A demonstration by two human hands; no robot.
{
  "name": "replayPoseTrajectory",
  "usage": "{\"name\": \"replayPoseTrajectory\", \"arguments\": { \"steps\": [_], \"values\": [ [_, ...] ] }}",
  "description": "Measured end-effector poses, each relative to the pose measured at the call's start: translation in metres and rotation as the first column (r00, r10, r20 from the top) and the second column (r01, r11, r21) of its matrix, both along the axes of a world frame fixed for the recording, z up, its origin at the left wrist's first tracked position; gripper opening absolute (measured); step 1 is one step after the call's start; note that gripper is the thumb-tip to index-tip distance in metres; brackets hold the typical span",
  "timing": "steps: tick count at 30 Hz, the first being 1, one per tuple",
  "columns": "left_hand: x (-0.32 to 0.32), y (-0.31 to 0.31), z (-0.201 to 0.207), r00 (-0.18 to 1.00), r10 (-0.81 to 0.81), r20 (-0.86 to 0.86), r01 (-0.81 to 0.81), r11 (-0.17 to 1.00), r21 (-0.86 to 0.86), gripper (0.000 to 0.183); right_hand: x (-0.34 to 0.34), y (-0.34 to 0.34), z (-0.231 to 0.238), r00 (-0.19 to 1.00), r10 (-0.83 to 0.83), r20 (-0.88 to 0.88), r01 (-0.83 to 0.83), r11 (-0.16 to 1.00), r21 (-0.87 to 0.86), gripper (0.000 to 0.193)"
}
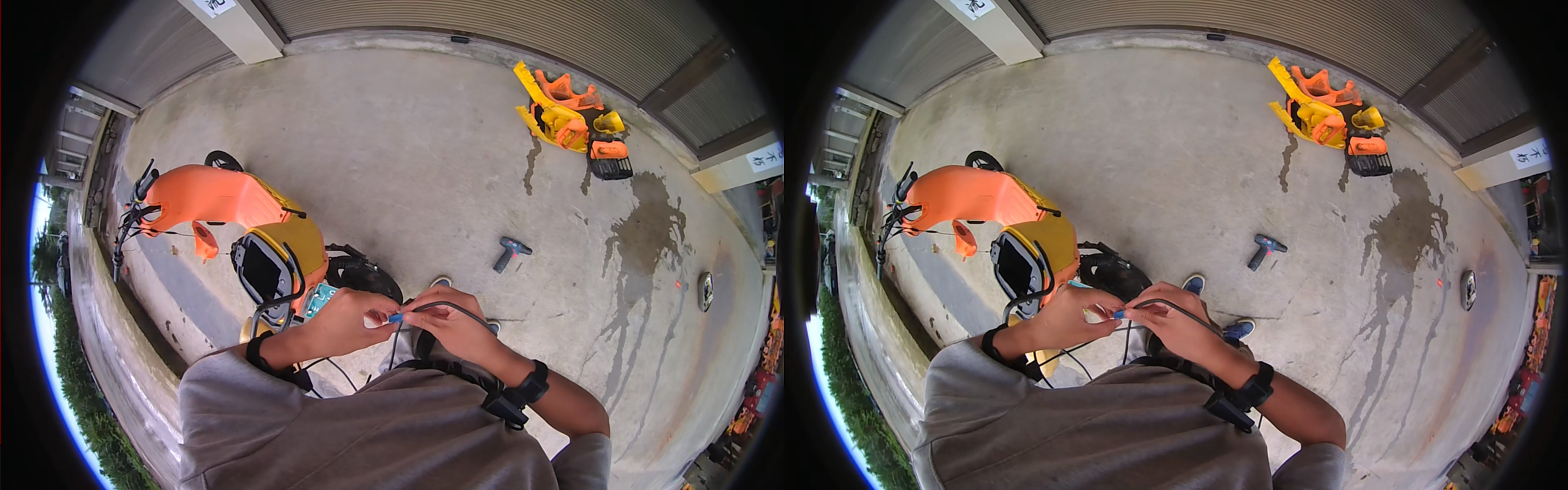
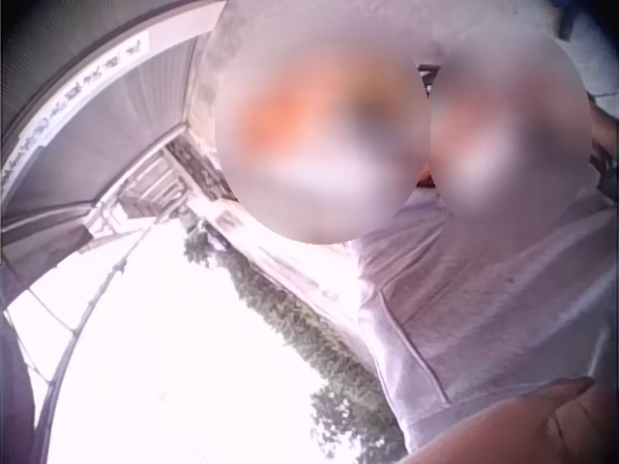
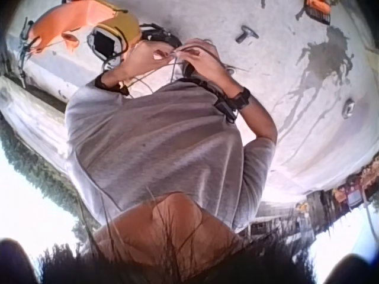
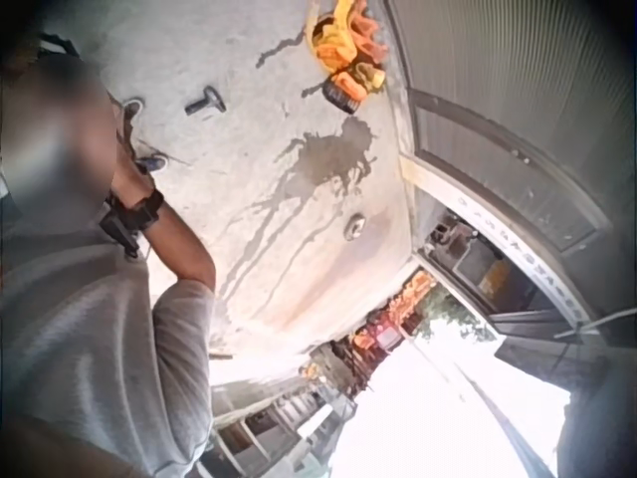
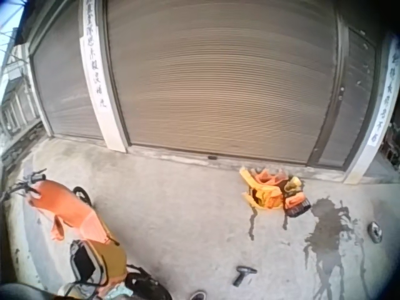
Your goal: Working on the electrical components and battery compartment of an orange electric scooter.
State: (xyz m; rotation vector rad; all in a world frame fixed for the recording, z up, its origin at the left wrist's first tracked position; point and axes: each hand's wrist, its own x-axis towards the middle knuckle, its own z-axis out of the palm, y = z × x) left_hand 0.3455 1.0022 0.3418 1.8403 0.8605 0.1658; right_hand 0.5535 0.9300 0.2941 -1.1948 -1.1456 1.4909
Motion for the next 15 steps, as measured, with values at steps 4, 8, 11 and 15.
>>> {"name": "replayPoseTrajectory", "arguments": {
  "steps": [4, 8, 11, 15],
  "values": [
    [-0.004, -0.002, -0.003, 0.999, 0.041, -0.018, -0.040, 0.999, 0.011, 0.018, -0.001, 0.000, -0.001, 0.999, -0.025, -0.044, 0.016, 0.981, -0.191, 0.020],
    [-0.006, -0.007, -0.020, 0.966, 0.246, 0.078, -0.231, 0.959, -0.163, 0.018, 0.000, 0.003, -0.002, 0.991, -0.104, -0.080, 0.067, 0.923, -0.379, 0.020],
    [-0.008, -0.019, -0.033, 0.936, 0.343, 0.085, -0.304, 0.904, -0.299, 0.018, -0.001, 0.000, -0.003, 0.966, -0.206, -0.159, 0.119, 0.894, -0.432, 0.021],
    [-0.010, -0.031, -0.047, 0.870, 0.465, 0.164, -0.360, 0.825, -0.435, 0.021, -0.005, -0.004, -0.008, 0.931, -0.271, -0.245, 0.121, 0.862, -0.491, 0.021]
  ]
}}
